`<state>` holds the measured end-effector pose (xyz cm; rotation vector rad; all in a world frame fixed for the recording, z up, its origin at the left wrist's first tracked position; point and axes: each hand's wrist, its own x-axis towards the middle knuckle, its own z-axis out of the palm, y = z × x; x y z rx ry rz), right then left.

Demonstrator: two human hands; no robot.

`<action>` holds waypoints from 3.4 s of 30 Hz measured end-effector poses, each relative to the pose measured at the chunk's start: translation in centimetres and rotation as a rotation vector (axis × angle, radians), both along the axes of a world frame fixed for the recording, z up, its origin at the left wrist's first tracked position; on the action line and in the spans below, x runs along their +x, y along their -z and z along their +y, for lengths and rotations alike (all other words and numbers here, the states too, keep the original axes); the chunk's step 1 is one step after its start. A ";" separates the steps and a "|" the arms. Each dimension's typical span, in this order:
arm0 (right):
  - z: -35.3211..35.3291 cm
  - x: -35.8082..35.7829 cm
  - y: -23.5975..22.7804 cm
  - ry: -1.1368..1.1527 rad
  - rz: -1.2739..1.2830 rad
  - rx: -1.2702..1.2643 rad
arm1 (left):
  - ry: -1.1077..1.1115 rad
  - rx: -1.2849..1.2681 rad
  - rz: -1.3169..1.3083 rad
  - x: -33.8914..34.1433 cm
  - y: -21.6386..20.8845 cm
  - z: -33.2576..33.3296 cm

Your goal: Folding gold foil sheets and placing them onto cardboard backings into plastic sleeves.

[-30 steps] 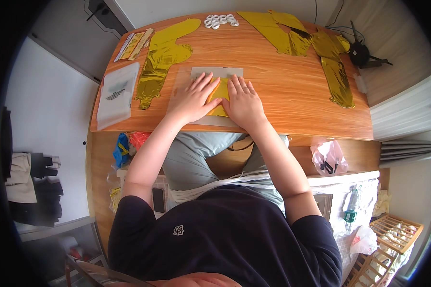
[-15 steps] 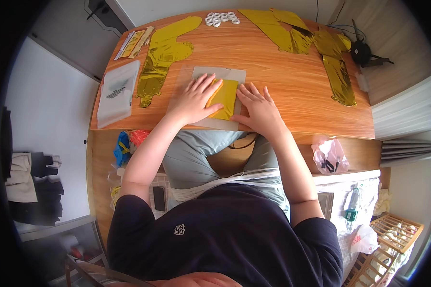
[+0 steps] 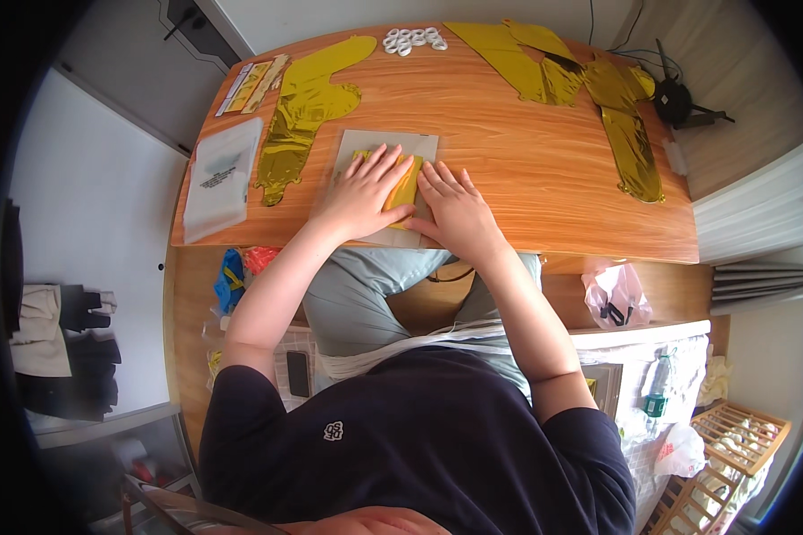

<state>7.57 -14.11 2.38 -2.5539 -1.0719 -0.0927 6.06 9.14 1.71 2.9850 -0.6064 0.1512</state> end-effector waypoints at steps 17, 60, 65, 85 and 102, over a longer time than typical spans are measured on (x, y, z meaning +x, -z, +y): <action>-3.9 -1.8 -1.6 -0.101 -0.013 0.239 | 0.558 -0.086 -0.053 -0.3 -3.7 0.3; -3.1 -9.1 -0.7 0.051 -0.057 0.281 | -0.262 -1.820 0.739 -16.0 7.2 -4.8; -3.7 -9.7 -1.7 0.024 0.022 0.275 | -0.387 -1.995 0.788 -16.1 6.1 -5.5; -8.8 -1.6 -1.9 0.217 1.226 0.653 | -0.113 -1.463 1.147 -14.8 -0.9 1.4; -12.3 -1.9 -1.3 0.129 1.377 0.900 | -0.259 -1.556 1.071 -13.6 0.6 -0.4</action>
